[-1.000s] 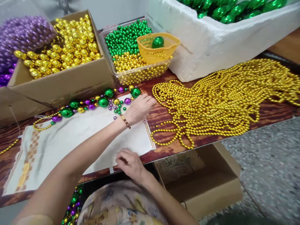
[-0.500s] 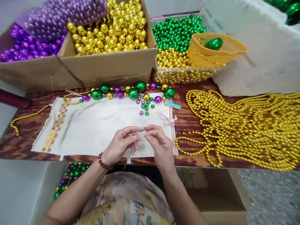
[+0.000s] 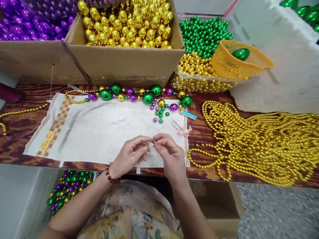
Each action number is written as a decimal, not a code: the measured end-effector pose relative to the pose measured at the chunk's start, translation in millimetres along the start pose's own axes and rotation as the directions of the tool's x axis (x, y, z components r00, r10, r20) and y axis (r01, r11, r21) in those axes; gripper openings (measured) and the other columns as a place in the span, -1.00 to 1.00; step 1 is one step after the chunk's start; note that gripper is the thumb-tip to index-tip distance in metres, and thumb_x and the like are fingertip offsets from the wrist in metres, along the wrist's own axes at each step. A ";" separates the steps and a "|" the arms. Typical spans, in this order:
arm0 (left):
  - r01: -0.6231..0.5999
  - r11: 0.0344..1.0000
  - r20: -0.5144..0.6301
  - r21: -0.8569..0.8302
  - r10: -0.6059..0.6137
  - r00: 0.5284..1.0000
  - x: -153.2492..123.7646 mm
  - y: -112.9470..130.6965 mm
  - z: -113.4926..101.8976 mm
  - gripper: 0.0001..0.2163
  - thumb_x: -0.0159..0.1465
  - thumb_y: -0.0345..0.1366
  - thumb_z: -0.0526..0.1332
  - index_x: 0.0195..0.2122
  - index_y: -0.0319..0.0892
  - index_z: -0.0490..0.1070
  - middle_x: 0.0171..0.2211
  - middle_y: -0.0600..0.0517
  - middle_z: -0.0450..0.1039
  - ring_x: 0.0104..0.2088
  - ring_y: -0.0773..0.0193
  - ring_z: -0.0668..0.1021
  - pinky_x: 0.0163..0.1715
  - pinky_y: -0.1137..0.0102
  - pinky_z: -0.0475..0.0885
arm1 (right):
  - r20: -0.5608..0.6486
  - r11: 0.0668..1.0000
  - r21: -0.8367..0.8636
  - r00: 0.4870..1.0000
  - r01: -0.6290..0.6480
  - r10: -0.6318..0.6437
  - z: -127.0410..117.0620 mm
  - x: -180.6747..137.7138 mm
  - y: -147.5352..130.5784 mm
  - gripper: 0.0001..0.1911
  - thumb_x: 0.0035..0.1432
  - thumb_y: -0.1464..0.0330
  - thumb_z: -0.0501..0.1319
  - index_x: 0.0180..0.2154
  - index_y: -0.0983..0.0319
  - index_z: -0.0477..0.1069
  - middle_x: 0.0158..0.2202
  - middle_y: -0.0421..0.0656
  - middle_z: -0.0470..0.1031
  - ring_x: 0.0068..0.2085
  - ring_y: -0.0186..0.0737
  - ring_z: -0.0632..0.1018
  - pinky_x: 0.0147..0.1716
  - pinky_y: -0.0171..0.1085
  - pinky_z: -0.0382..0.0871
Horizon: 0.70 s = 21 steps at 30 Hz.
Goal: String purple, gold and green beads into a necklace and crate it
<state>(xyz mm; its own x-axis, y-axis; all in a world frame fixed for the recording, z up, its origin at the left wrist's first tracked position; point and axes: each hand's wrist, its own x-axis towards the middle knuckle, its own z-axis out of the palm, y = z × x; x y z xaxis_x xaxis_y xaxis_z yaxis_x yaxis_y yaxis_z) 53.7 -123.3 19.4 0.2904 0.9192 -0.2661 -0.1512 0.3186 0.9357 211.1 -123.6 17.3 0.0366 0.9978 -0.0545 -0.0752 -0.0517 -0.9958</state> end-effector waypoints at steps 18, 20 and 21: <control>-0.267 0.942 0.075 0.204 0.257 0.964 -1.0 -2.6 -7.6 -0.78 0.39 -0.40 0.12 0.00 -0.18 0.48 -0.33 0.06 0.35 -0.48 0.49 0.45 -0.44 0.54 0.37 | 0.007 1.000 -0.025 1.000 0.004 -0.004 7.8 1.4 -3.3 -0.89 0.16 0.40 0.29 -0.44 0.17 0.49 -0.22 -0.16 0.45 -0.14 -0.19 0.46 -0.11 -0.21 0.31; -0.277 0.937 0.083 0.214 0.265 0.961 -1.3 -2.7 -8.0 -0.77 0.39 -0.41 0.12 0.00 -0.18 0.48 -0.33 0.06 0.34 -0.48 0.49 0.45 -0.44 0.54 0.37 | 0.009 1.000 -0.024 1.000 0.004 -0.004 7.9 1.2 -2.6 -0.88 0.16 0.41 0.29 -0.44 0.17 0.49 -0.23 -0.17 0.45 -0.15 -0.20 0.46 -0.11 -0.21 0.31; -0.281 0.934 0.086 0.218 0.269 0.959 -1.5 -2.7 -8.2 -0.77 0.38 -0.42 0.12 0.00 -0.19 0.48 -0.33 0.06 0.34 -0.48 0.49 0.45 -0.43 0.54 0.38 | 0.010 1.000 -0.022 1.000 0.003 -0.002 7.9 1.0 -2.3 -0.88 0.17 0.40 0.28 -0.44 0.17 0.48 -0.23 -0.17 0.45 -0.15 -0.20 0.46 -0.12 -0.22 0.31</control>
<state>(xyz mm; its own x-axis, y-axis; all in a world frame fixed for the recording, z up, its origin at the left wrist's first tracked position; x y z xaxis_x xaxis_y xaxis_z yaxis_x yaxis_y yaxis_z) 45.9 -123.6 15.3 0.3189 0.9476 0.0163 -0.0168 -0.0115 0.9998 203.4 -122.2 20.1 0.0272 0.9983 -0.0515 -0.0535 -0.0500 -0.9973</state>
